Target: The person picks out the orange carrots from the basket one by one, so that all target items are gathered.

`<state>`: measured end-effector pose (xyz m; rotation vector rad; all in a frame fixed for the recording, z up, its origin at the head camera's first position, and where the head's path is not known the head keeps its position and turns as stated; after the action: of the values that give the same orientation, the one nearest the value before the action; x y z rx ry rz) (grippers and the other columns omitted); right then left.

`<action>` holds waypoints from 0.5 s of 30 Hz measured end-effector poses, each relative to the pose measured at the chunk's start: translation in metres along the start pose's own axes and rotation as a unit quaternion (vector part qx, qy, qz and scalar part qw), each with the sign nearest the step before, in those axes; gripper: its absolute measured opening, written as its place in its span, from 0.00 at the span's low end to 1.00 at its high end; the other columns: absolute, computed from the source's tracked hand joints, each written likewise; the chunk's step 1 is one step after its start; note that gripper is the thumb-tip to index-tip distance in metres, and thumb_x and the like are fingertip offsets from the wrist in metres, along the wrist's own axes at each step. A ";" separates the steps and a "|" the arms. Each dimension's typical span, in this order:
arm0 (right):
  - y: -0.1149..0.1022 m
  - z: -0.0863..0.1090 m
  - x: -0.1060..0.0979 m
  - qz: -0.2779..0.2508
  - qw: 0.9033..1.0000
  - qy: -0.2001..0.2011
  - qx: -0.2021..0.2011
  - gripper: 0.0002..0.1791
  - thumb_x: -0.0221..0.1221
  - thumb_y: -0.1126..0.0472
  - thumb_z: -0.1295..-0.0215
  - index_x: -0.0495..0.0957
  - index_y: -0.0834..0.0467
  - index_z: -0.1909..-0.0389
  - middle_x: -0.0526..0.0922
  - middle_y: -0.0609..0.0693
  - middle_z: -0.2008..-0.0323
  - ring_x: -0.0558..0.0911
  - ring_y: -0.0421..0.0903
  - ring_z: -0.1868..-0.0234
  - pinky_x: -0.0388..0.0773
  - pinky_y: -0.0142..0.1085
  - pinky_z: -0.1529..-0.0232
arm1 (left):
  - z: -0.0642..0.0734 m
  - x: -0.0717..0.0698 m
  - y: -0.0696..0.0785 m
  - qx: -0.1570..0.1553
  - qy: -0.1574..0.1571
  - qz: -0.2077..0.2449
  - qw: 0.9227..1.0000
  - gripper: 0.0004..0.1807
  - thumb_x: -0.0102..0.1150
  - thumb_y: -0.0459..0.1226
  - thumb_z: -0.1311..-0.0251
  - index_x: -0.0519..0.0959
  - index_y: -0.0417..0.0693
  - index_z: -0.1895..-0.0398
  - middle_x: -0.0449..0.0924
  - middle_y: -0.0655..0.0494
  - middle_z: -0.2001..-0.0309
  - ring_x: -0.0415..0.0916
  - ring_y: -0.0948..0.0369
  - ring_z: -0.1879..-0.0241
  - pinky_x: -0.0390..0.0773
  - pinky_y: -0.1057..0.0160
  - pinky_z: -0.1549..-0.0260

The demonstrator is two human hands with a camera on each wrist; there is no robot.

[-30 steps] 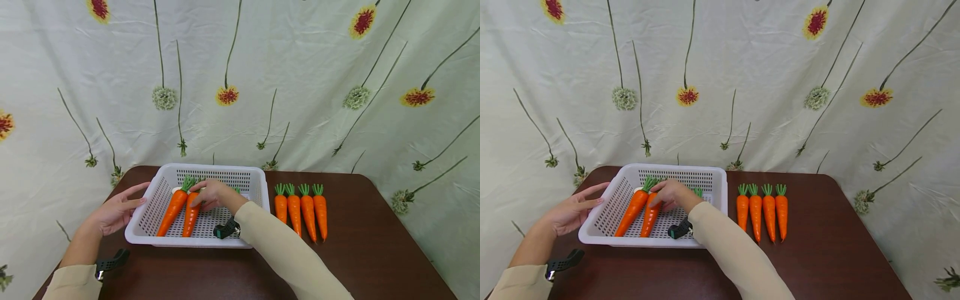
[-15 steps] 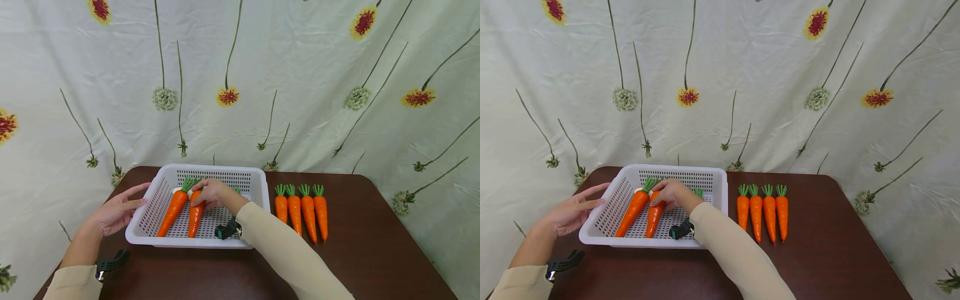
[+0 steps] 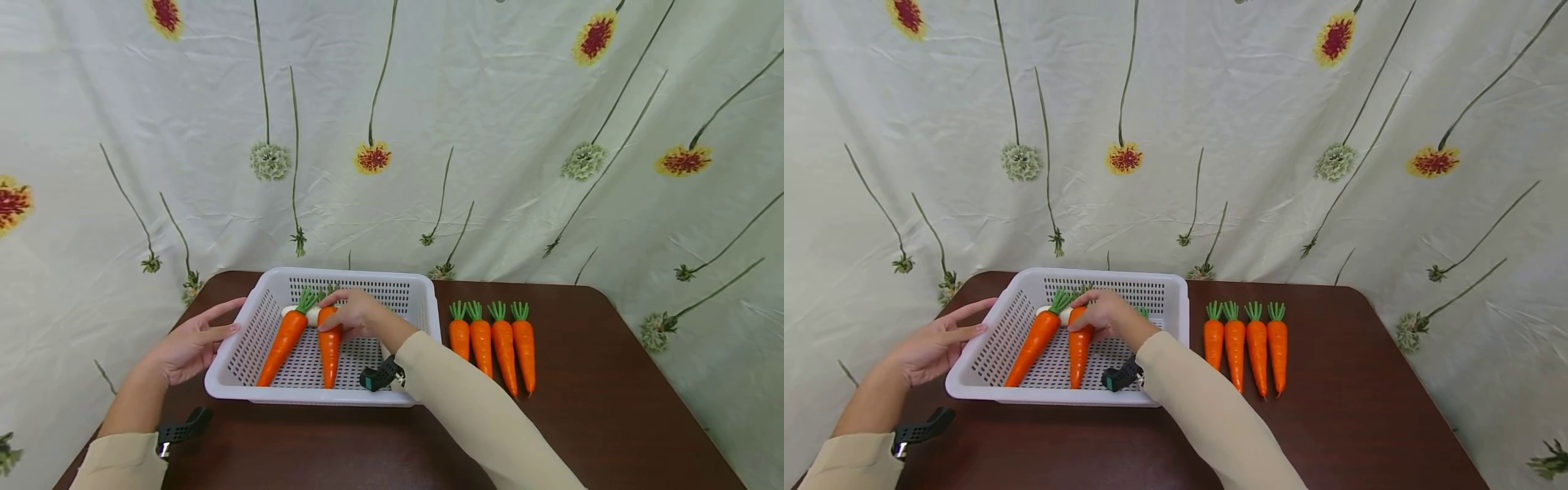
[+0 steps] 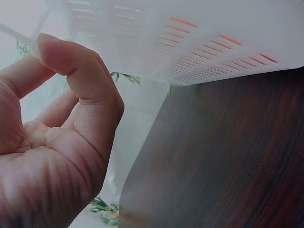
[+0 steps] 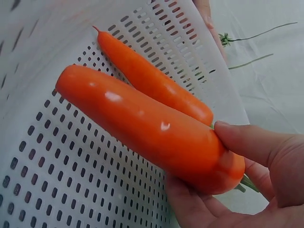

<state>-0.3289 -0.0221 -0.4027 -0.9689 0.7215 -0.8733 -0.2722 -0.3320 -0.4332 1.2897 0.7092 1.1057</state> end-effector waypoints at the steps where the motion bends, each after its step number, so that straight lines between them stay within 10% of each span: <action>1: 0.000 0.001 -0.001 -0.003 1.000 0.000 -0.002 0.28 0.72 0.74 0.46 0.82 0.58 0.43 0.82 0.56 0.54 0.86 0.53 0.59 0.88 0.53 0.53 | 0.000 0.000 0.000 0.000 -0.001 0.000 1.000 0.38 0.47 0.35 0.21 0.42 0.60 0.16 0.84 0.63 0.45 0.87 0.55 0.48 0.83 0.38 0.50; 15: -0.002 0.018 -0.022 -0.024 1.000 -0.018 -0.008 0.27 0.69 0.69 0.38 0.80 0.54 0.37 0.81 0.57 0.46 0.85 0.53 0.55 0.88 0.50 0.51 | 0.001 0.001 -0.001 0.005 -0.007 0.003 1.000 0.37 0.46 0.34 0.21 0.45 0.61 0.16 0.84 0.63 0.45 0.87 0.55 0.48 0.83 0.39 0.50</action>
<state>-0.3246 0.0037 -0.3907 -1.0176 0.6774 -0.8918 -0.2708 -0.3316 -0.4339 1.3080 0.7007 1.0982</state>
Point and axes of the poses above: each hand's wrist, its own z-axis away from the middle knuckle, its own x-axis out of the palm, y = z × x, the point moved 1 cm from there along -z, towards the middle knuckle
